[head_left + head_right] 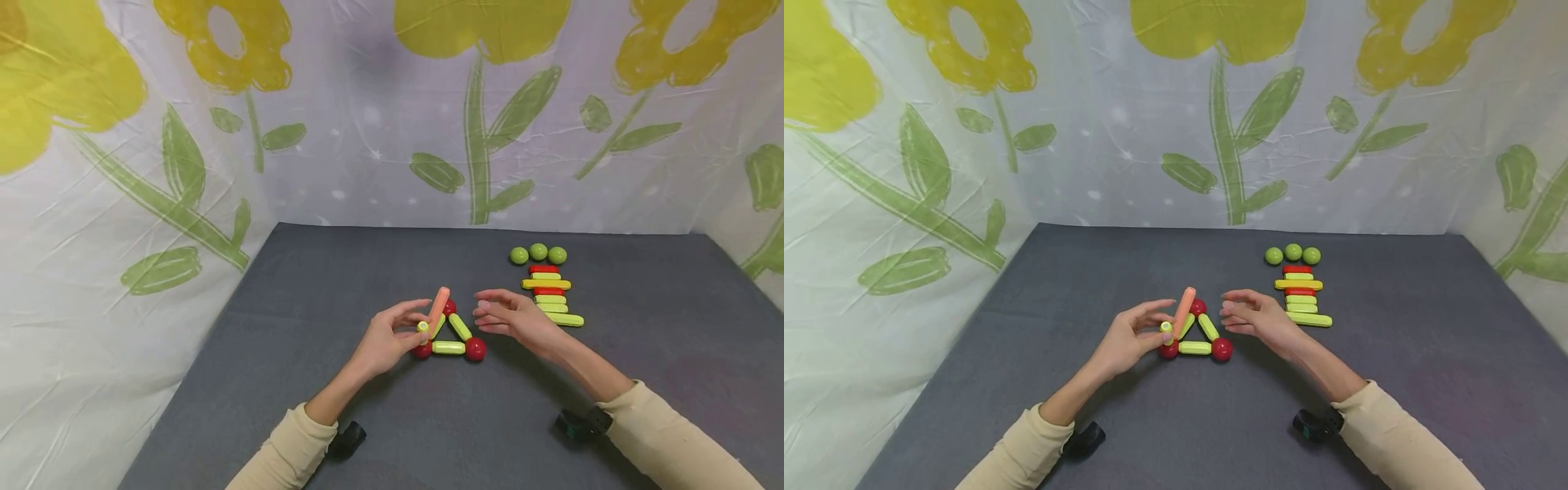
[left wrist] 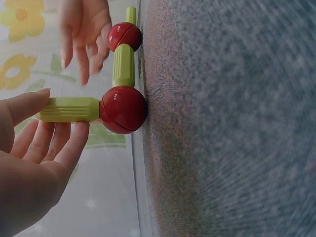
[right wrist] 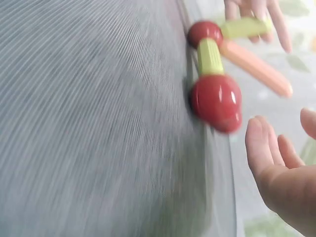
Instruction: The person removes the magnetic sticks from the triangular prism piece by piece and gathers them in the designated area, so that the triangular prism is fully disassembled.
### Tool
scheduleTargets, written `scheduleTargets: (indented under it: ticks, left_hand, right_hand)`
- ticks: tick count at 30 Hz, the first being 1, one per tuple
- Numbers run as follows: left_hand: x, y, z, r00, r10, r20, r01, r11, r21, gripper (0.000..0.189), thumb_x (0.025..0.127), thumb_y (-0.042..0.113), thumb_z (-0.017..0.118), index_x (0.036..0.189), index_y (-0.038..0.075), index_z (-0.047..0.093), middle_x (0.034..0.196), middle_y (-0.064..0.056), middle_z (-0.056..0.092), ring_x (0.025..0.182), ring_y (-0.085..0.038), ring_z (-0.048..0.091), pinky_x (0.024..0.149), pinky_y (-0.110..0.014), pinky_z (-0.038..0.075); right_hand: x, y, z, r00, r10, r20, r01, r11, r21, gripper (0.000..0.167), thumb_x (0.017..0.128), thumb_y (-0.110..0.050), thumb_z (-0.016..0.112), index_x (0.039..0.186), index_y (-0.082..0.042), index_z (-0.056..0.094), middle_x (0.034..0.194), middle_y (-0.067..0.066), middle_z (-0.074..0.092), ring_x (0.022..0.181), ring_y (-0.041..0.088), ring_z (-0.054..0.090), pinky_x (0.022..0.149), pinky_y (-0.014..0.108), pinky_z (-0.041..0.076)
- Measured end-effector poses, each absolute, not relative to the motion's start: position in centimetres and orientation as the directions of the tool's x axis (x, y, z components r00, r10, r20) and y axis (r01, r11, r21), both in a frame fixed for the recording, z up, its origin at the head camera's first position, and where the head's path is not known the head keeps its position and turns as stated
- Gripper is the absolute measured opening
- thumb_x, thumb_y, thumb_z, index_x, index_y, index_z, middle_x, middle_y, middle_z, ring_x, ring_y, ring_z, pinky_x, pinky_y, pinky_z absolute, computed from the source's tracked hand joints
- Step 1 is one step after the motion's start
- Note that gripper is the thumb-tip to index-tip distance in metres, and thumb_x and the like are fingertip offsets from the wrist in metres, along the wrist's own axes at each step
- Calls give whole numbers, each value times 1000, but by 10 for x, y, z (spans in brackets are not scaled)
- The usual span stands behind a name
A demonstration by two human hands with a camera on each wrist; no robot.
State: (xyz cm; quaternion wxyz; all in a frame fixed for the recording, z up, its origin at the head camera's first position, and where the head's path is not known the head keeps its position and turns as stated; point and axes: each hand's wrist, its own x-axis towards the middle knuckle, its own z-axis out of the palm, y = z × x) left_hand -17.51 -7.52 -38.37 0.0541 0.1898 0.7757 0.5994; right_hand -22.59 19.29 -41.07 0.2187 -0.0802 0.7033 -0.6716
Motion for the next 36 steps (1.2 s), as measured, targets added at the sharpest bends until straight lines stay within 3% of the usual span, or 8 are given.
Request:
scheduleTargets:
  ticks: [5,10,19,29,36]
  left_hand:
    - [-175,-75,-383,-920,364,145,228,196,954,47,87,-5,65,132,-3,52,110,-23,64,107,-34,59,87,-45,50]
    - [-175,-76,-384,-917,372,142,228,199,953,47,87,-4,65,133,-3,52,111,-21,64,108,-33,59,87,-43,51]
    - [-176,-78,-385,-909,391,143,230,185,956,49,88,-3,65,135,-4,49,112,-23,64,109,-33,58,85,-35,52]
    - [-176,-77,-385,-913,386,134,213,168,963,49,87,-5,65,134,-3,50,111,-23,64,109,-33,58,88,-38,51]
    - [-175,-77,-385,-910,388,144,234,194,953,50,87,-4,65,134,-2,50,110,-20,65,109,-34,58,85,-39,52]
  right_hand:
    - [-229,163,-411,-869,-459,-186,185,47,-982,55,98,-18,56,141,6,32,127,26,49,114,33,54,96,38,46]
    - [-230,141,-409,-861,-475,-182,206,0,-978,58,96,-13,60,142,4,29,127,24,48,115,32,54,97,42,44]
    - [-232,122,-414,-870,-467,-158,155,46,-987,41,95,-12,61,131,5,49,121,20,56,103,24,60,93,42,47]
    - [-229,120,-412,-833,-544,-100,69,78,-995,40,101,-10,49,138,0,37,130,28,48,106,32,61,86,44,52]
    - [-228,120,-409,-800,-595,-80,34,88,-996,39,102,-11,46,137,-2,33,122,22,49,102,29,61,83,45,53]
